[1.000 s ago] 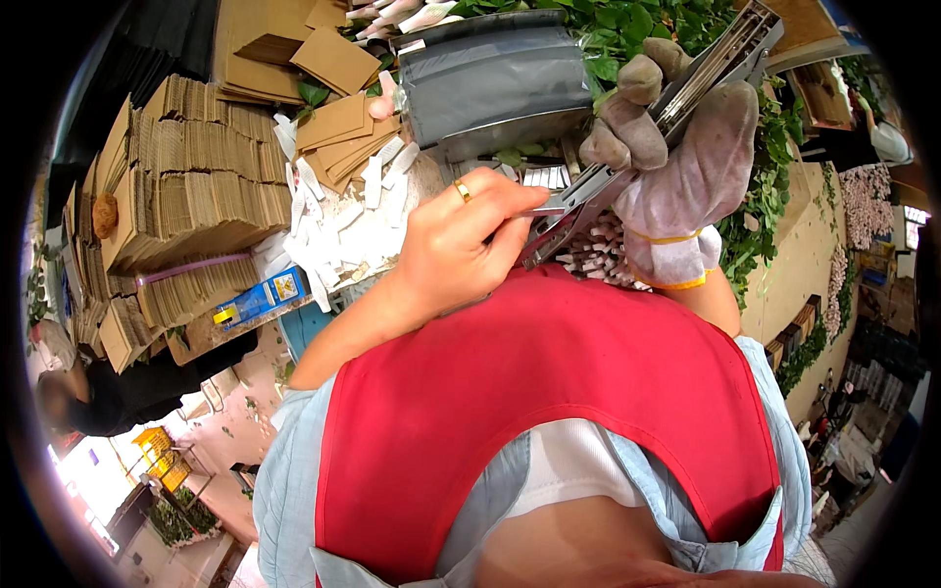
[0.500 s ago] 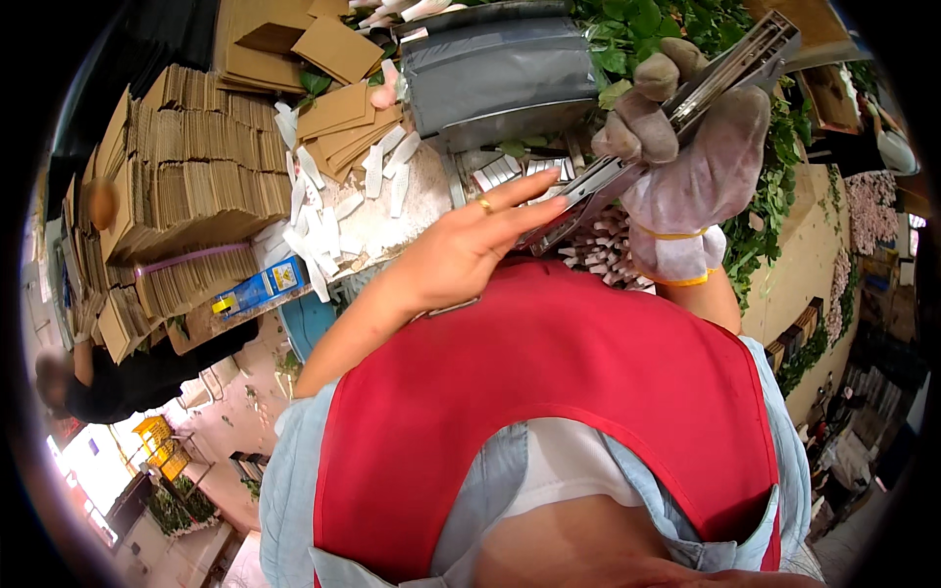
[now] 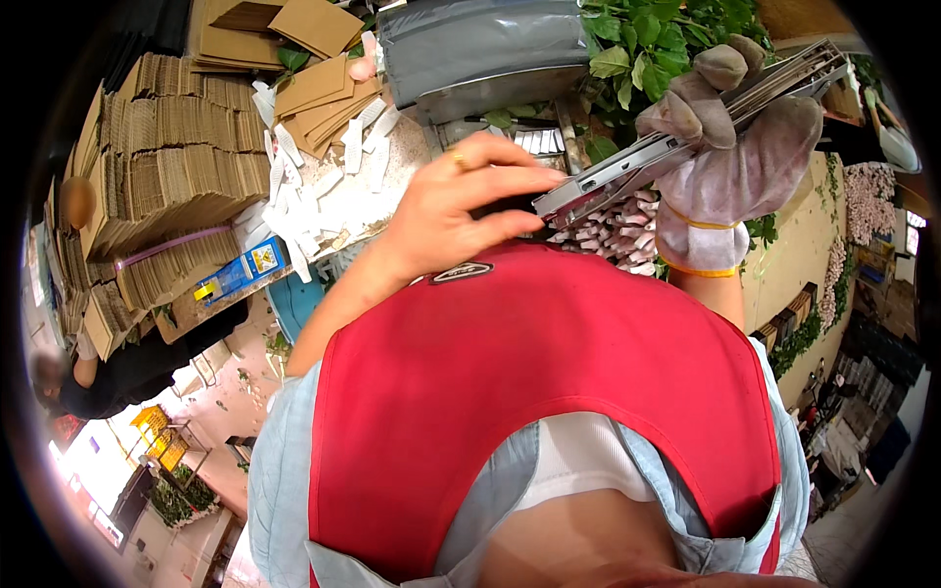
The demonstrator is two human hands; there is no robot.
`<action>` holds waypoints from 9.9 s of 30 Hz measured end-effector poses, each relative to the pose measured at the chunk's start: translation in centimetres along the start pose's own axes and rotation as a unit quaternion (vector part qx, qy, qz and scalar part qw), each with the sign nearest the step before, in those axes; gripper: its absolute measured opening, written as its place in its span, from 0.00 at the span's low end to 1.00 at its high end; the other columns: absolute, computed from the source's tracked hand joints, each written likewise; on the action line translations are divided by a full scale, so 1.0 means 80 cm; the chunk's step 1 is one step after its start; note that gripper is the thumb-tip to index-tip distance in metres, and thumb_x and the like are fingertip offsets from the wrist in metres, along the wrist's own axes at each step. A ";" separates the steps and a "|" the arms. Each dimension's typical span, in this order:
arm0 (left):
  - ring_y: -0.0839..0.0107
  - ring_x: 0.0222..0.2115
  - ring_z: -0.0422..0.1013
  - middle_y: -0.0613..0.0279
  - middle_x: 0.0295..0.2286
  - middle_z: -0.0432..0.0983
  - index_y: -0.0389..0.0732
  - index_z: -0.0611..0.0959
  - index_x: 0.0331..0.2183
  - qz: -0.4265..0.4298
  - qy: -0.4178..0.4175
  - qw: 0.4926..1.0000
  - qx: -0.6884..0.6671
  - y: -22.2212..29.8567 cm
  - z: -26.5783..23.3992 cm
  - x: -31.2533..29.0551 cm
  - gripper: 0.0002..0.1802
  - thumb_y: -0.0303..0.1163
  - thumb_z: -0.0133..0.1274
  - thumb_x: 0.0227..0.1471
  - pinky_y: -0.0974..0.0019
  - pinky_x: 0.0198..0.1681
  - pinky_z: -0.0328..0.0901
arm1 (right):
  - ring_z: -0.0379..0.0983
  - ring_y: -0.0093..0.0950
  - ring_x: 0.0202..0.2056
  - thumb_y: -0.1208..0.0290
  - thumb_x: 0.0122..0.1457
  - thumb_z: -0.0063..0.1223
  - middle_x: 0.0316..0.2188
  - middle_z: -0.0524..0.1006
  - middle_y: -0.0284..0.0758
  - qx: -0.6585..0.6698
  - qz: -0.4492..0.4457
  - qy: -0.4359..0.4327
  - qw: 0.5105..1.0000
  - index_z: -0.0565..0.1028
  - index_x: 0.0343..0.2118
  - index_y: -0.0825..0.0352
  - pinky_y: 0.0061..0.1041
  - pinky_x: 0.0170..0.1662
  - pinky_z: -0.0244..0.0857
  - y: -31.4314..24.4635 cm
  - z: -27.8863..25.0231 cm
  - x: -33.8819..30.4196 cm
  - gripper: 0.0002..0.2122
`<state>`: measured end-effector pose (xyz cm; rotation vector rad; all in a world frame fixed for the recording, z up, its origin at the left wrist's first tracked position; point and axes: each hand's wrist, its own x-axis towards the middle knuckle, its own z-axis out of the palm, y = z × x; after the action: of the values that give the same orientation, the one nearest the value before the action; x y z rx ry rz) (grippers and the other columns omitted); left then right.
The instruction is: The person gathers roses from a large pile, wraps a piece of cardboard around the stems, and uses a handheld stapler to secure the cardboard packaging.
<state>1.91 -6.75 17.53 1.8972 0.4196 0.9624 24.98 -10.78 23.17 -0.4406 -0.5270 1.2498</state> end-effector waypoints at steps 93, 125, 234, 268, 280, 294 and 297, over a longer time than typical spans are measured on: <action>0.49 0.42 0.69 0.45 0.41 0.72 0.33 0.79 0.41 -0.280 -0.004 0.871 0.404 -0.194 0.045 -0.079 0.23 0.29 0.62 0.40 0.56 0.47 0.64 | 0.57 0.19 0.24 0.52 0.56 0.54 0.36 0.69 0.26 0.042 -0.007 0.049 0.998 0.65 0.49 0.60 0.23 0.34 0.55 -0.021 -0.026 -0.032 0.23; 0.47 0.41 0.68 0.41 0.36 0.70 0.30 0.74 0.39 -0.341 -0.071 0.875 0.335 -0.198 0.021 -0.064 0.22 0.23 0.57 0.36 0.57 0.45 0.65 | 0.58 0.19 0.23 0.45 0.56 0.50 0.41 0.74 0.32 0.112 0.012 -0.057 0.992 0.67 0.51 0.66 0.26 0.32 0.59 -0.015 -0.039 -0.019 0.29; 0.62 0.35 0.74 0.54 0.34 0.77 0.38 0.75 0.44 -0.122 -0.142 0.981 -0.050 -0.023 -0.001 -0.002 0.31 0.46 0.64 0.41 0.63 0.40 0.67 | 0.57 0.37 0.60 0.63 0.56 0.54 0.59 0.61 0.43 -0.468 -0.456 -0.100 0.750 0.56 0.61 0.69 0.40 0.64 0.46 -0.014 -0.017 0.028 0.32; 0.67 0.53 0.64 0.67 0.53 0.67 0.50 0.73 0.53 -0.036 -0.121 0.923 0.363 -0.177 -0.048 0.142 0.25 0.34 0.52 0.51 0.58 0.54 0.56 | 0.75 0.43 0.30 0.62 0.41 0.51 0.23 0.76 0.43 -0.850 0.358 -0.341 0.179 0.73 0.35 0.68 0.37 0.33 0.70 -0.025 -0.055 0.241 0.18; 0.65 0.53 0.63 0.68 0.53 0.67 0.49 0.75 0.51 0.000 -0.100 0.916 0.389 -0.189 -0.047 0.144 0.21 0.30 0.50 0.53 0.59 0.55 0.55 | 0.74 0.43 0.23 0.53 0.48 0.50 0.20 0.76 0.43 -0.870 0.257 -0.378 0.185 0.74 0.29 0.66 0.39 0.28 0.68 -0.016 -0.086 0.237 0.18; 0.52 0.60 0.48 0.65 0.61 0.52 0.74 0.65 0.57 -0.362 -0.016 0.758 0.542 -0.206 -0.076 -0.169 0.31 0.56 0.50 0.50 0.30 0.58 0.42 | 0.73 0.25 0.24 0.70 0.52 0.52 0.22 0.75 0.31 -0.646 0.489 -0.425 0.404 0.74 0.38 0.65 0.25 0.29 0.69 0.094 -0.024 0.086 0.10; 0.52 0.60 0.51 0.63 0.59 0.56 0.62 0.67 0.57 -0.327 0.069 0.783 0.525 -0.186 -0.072 -0.225 0.29 0.44 0.50 0.52 0.40 0.59 0.49 | 0.67 0.20 0.19 0.70 0.51 0.57 0.20 0.72 0.30 -0.471 0.575 -0.258 0.618 0.73 0.35 0.68 0.18 0.22 0.62 0.201 -0.082 0.036 0.11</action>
<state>-12.41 -7.20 -1.82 2.3018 1.8721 0.3536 17.20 -3.98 8.90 -1.5023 -1.5838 2.3142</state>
